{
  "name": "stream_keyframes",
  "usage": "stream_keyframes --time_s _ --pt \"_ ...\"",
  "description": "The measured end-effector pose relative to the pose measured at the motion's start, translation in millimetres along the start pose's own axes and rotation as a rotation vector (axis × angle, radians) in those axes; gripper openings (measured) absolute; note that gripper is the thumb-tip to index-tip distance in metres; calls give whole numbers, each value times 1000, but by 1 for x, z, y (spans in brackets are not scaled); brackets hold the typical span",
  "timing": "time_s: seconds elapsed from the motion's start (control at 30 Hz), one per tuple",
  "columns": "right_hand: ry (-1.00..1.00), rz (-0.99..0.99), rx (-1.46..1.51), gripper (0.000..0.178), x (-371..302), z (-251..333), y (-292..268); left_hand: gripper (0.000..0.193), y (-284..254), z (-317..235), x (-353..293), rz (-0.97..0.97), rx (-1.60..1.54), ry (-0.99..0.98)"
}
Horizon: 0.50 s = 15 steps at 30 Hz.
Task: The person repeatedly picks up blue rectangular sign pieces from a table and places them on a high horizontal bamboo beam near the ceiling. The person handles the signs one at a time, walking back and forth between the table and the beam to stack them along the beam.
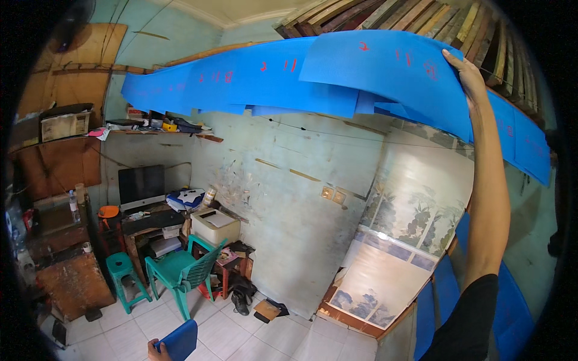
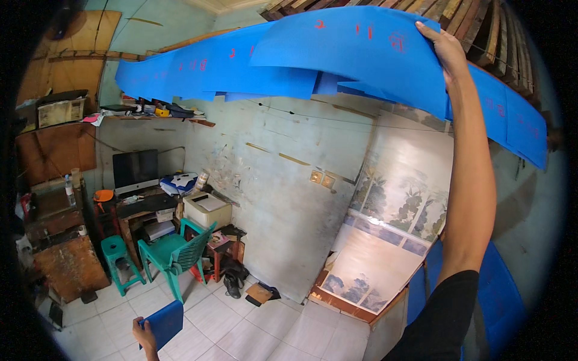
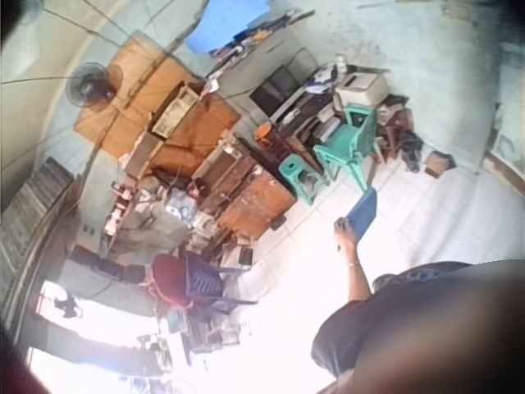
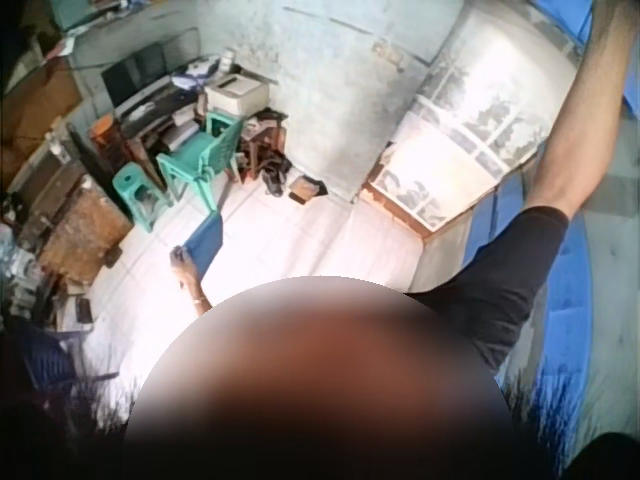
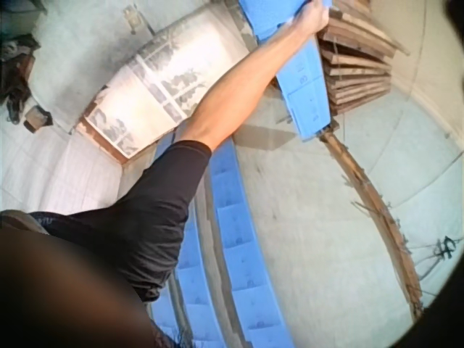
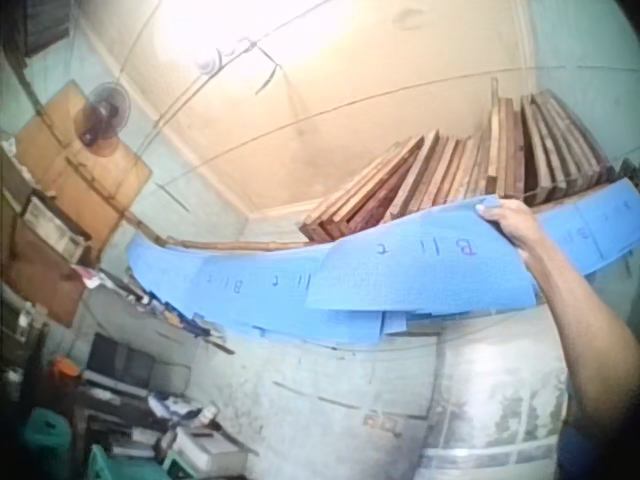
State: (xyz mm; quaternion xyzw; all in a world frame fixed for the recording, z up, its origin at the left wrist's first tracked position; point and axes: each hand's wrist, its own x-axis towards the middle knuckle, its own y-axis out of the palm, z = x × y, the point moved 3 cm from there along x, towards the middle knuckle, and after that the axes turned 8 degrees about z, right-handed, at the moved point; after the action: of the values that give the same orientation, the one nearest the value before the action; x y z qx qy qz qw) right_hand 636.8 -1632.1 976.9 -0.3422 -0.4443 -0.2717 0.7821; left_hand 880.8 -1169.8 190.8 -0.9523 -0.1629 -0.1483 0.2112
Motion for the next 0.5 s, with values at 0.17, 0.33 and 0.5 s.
stream_keyframes --time_s 0.17,0.33,0.5 --pt "31 -82 -114 37 -7 -14 -1 17 -6 0 -15 11 3 -44" --pt "90 -136 -211 46 -3 -17 -6 17 -16 5 -16 23 27 -14" --pt "-31 -328 -397 46 -41 -22 -23 20 -25 2 -13 122 -37 -46"
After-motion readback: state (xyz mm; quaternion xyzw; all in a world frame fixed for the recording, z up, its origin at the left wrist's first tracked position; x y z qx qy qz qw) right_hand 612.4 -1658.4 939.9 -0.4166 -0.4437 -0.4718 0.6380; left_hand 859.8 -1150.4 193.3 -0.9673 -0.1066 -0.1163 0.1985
